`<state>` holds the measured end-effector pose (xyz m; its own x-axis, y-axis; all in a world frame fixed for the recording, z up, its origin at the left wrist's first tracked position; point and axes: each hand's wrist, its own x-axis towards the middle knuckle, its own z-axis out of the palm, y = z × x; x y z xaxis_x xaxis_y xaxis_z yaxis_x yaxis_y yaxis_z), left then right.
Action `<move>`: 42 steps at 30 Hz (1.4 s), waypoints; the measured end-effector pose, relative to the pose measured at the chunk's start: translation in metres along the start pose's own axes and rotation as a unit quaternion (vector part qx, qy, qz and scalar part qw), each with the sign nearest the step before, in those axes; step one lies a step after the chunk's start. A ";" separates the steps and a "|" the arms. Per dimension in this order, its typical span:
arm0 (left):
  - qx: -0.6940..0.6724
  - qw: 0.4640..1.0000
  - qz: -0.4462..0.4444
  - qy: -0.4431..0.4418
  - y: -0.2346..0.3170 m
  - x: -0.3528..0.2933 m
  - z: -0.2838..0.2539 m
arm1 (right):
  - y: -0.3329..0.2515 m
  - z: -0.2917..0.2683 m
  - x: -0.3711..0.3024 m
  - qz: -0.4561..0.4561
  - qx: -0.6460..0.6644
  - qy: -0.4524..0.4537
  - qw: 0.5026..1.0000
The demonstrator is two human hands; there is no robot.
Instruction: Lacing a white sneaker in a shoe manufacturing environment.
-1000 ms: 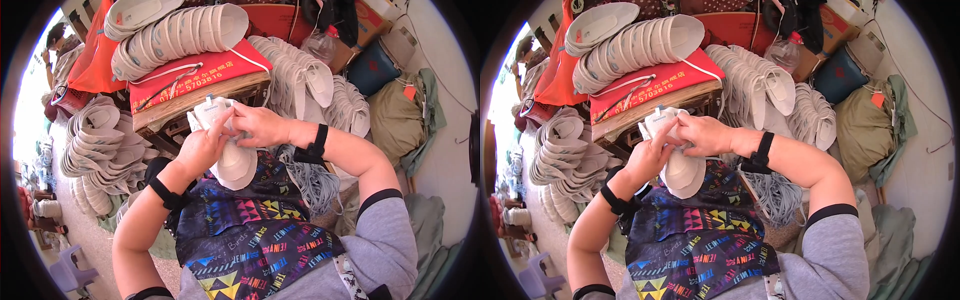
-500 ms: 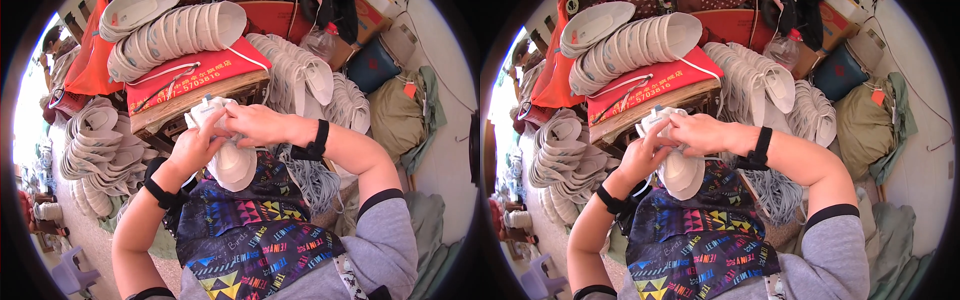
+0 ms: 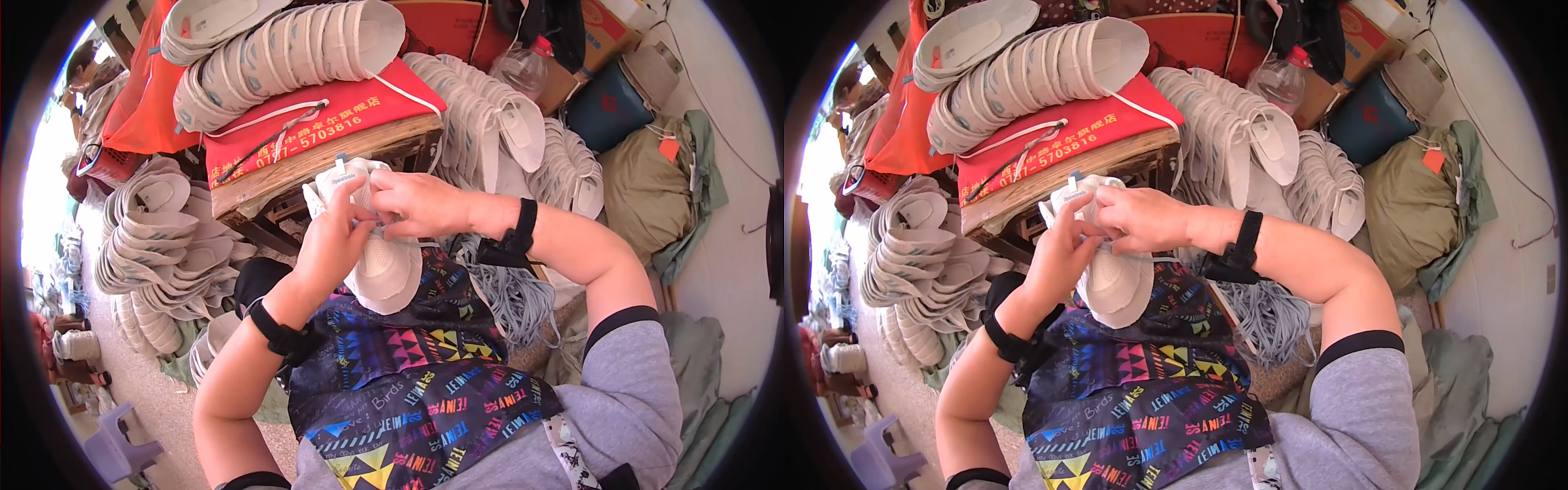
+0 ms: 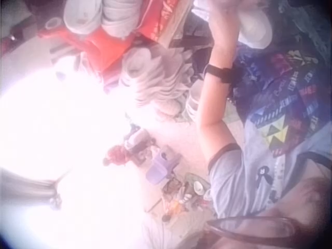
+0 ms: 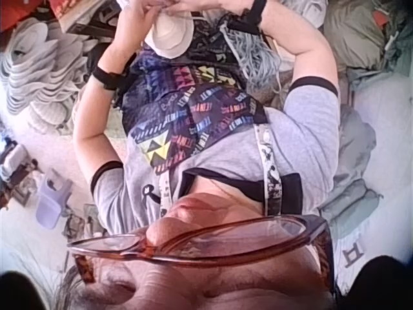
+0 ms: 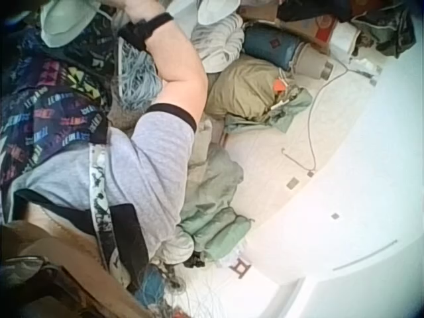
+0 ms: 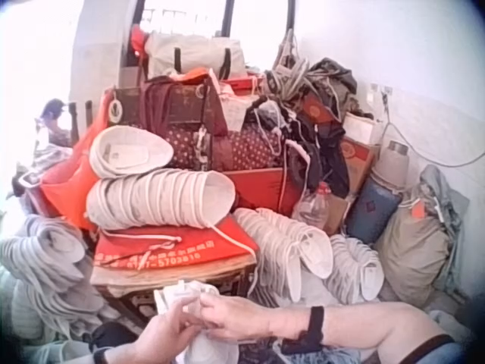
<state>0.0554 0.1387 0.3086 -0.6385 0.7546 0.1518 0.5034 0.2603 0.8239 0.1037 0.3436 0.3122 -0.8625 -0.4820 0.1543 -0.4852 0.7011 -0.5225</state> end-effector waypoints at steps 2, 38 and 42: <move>-0.032 0.994 -0.106 0.013 -0.003 0.007 0.003 | 0.000 0.002 -0.001 -0.004 0.008 0.003 1.000; -0.472 0.857 -0.100 0.184 -0.030 -0.022 -0.004 | -0.053 0.036 0.036 0.243 0.412 0.155 0.865; -0.530 0.831 -0.075 0.149 -0.027 -0.024 -0.006 | -0.049 0.039 0.041 0.253 0.463 0.075 0.847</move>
<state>0.0534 0.1101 0.2855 -0.8436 0.5369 0.0027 -0.2896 -0.4592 0.8398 0.0978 0.2688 0.3112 -0.9686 -0.1228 -0.2162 0.2112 0.0527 -0.9760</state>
